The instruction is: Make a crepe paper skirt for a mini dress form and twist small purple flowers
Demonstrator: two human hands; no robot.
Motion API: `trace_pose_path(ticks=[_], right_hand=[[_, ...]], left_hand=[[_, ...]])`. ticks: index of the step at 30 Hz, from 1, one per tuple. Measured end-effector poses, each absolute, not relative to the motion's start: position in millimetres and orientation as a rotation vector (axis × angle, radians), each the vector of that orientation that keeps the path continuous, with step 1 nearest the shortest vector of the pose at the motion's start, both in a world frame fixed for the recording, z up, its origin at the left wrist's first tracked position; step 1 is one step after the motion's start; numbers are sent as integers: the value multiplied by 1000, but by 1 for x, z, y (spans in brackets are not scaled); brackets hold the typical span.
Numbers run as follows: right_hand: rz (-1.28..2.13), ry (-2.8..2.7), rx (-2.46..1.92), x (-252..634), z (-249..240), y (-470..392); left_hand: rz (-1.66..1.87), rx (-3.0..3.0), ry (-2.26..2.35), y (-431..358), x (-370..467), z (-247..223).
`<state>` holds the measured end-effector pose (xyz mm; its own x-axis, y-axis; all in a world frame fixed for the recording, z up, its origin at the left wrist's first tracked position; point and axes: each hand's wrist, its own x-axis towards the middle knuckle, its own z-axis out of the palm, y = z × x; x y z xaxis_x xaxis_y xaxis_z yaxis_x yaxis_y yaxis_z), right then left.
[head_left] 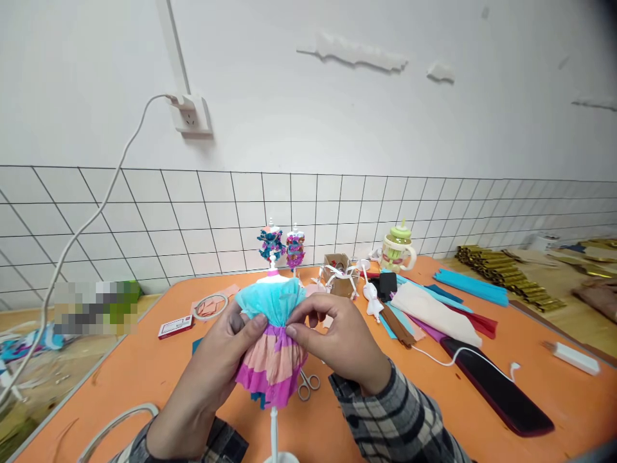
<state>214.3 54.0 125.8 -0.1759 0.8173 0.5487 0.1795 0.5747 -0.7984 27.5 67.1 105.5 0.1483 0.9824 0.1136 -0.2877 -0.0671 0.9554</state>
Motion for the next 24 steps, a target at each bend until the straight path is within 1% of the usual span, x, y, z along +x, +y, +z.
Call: trace_pose_path(ticks=[5,13,18,20,24], right_hand=[[751,-1686,-835,212,124,52],[597,-1690,-897,208,122,51],[578,-1702,-942,204,119,53],[624,-1678,-941,205,118,53],[845,-1646,-875,210,123,52]], left_hand=[[1274,1182,812,68,28,104],[1245,1243,785,61,26,106],[1196,1288,856,56,31,113],[1216,1299,881,56,31,114],[1246,1293,927,59,28,114]])
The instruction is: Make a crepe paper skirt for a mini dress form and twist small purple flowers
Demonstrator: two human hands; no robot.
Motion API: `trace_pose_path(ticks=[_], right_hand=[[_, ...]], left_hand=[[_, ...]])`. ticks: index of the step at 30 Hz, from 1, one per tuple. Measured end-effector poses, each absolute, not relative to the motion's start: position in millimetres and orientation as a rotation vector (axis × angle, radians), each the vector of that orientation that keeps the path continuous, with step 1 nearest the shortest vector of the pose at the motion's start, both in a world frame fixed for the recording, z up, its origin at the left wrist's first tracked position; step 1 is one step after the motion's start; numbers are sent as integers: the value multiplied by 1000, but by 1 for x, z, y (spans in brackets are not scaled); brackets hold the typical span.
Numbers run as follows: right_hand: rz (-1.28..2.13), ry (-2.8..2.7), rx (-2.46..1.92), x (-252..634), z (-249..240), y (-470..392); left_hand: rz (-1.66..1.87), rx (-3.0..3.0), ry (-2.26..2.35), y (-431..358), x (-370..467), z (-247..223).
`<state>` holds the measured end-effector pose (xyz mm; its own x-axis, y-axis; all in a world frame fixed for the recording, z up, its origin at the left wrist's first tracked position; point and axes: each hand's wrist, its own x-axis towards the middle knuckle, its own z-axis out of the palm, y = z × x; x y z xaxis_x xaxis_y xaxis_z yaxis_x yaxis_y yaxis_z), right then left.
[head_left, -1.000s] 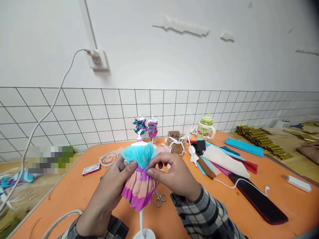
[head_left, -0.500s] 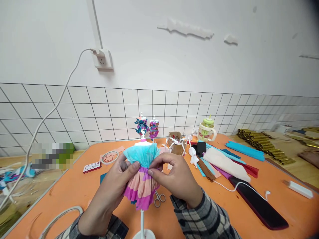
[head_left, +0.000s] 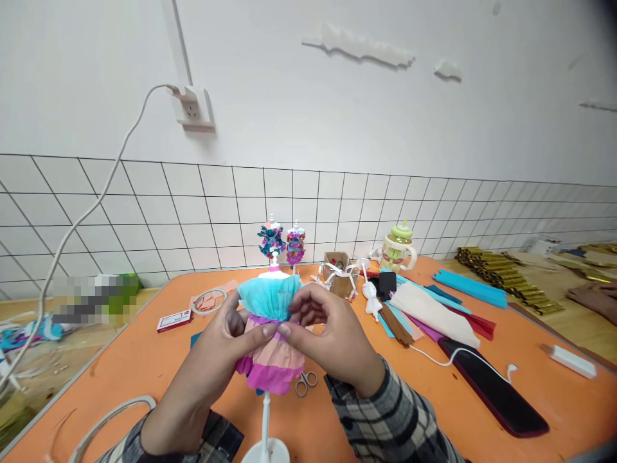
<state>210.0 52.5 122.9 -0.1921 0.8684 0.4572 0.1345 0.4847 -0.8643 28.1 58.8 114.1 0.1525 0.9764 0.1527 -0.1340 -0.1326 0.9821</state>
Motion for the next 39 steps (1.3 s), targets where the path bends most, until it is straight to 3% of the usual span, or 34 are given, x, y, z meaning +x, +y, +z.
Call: trace_pose_path(ticks=[10,21,30,39], right_hand=[[1039,-1495,-804,210,123,52],[1005,-1517,-824,207,122,55],[1264,-1547,-728,213,117,67],[1226,-1600,-766,208,118,62]], left_hand=[[1278,1167,856,52,28,125],[1170,1168,793,54,22,120],[1141,1060,757,58,13,128],[1053,1154,749,58,14,122]])
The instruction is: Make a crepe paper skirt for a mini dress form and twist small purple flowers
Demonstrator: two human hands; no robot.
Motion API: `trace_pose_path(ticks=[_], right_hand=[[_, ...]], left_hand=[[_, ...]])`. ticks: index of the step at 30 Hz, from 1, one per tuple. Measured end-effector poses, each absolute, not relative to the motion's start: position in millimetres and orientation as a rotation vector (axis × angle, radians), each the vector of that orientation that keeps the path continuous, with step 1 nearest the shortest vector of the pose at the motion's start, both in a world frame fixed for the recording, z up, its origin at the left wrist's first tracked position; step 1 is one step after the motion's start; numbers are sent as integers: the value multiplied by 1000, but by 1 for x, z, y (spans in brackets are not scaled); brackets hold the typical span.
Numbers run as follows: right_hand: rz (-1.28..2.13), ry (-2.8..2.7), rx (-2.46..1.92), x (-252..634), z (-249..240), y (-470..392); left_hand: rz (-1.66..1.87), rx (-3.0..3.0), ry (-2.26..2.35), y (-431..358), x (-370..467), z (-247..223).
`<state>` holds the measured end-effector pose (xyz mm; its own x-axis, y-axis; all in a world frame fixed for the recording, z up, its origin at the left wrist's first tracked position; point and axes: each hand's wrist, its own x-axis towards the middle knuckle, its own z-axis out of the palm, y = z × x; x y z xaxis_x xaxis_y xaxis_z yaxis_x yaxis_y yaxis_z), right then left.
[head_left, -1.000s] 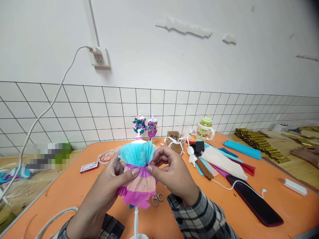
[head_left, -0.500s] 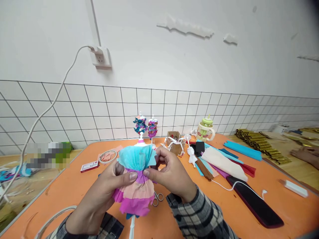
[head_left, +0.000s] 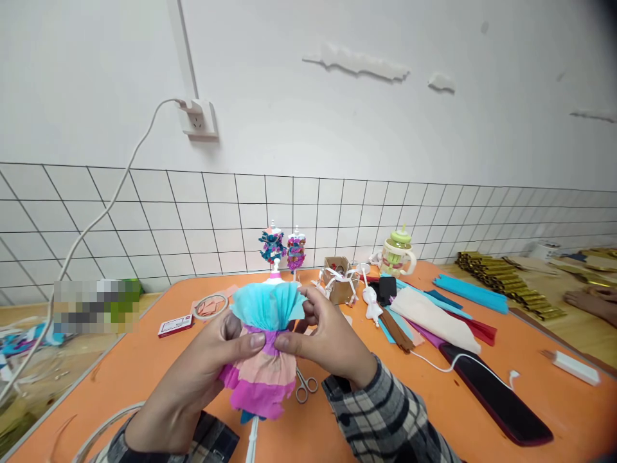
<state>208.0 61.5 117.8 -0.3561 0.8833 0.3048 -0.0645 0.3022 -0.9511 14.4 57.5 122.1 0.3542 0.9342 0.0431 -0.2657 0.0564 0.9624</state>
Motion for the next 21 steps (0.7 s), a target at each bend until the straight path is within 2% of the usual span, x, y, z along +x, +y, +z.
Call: trace_pose_path(ticks=[9,12,14,17,21], right_hand=[[1487,-1602,-689,216,113,76],[1517,-1562,-727,218,109,84],[1306,-1525,-806,216,108,83],[677,-1534,-872,207,107,72],[132,-1799,-644,194,107,55]], left_hand=[[1003,1157,707,60,19,117],[1104,1119,722,69,17,119],[1214,1097,749,74,16,121],[1319,1073,805,75,16,122],[1395,1030,826,69,20,121]])
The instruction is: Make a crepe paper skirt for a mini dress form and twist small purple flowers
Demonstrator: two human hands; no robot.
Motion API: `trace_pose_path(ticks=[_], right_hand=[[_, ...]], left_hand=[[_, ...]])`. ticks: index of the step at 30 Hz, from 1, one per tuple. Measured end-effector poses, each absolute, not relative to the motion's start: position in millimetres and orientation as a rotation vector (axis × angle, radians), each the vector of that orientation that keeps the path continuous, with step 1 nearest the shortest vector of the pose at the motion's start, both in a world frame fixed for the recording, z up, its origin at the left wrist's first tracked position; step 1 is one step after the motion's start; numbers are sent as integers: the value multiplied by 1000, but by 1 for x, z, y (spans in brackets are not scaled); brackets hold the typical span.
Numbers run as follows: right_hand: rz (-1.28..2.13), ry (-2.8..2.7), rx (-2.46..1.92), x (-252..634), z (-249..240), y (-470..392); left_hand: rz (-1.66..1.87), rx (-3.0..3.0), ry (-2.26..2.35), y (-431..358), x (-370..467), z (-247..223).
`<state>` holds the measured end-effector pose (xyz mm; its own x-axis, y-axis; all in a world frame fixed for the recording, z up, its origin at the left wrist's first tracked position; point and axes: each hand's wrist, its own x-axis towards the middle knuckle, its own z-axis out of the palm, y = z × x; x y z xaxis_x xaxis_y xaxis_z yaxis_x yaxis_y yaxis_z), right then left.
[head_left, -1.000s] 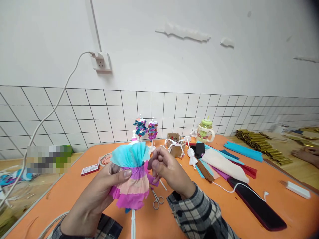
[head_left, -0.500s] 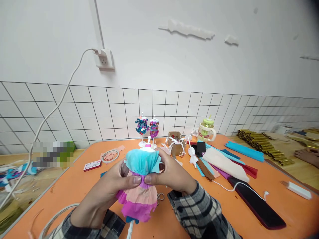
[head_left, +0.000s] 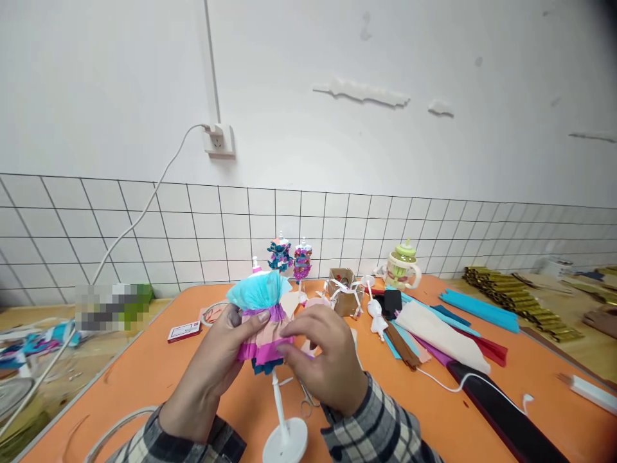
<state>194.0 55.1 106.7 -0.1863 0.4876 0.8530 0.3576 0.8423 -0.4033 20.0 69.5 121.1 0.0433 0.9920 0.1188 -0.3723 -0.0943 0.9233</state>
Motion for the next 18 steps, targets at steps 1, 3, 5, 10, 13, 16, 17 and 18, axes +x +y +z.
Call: trace_pose_path(ticks=[1,3,5,10,13,16,17,18], right_hand=[[31,-1873,-595,192,106,53],[-151,-1988,-550,191,106,53],[-254,-2043,-520,191,105,54],[-85,-1962,-438,193,105,53],[73,-1781,-614,194,104,54],[224,-1639,-726,194,103,56],[254,-1642,-712,194,103,57],[266,-1666,-688,193,102,58]], left_hand=[[1418,1015,815,68,21,121],[1441,993,794,67,21,122],[1439,984,789,66,20,123],[1450,945,825,69,12,124],[1473,908,770,70,9,125],[1477,890,720,68,10,128],[1481,887,712,67,11,129],[1487,883,707,66,12,130]])
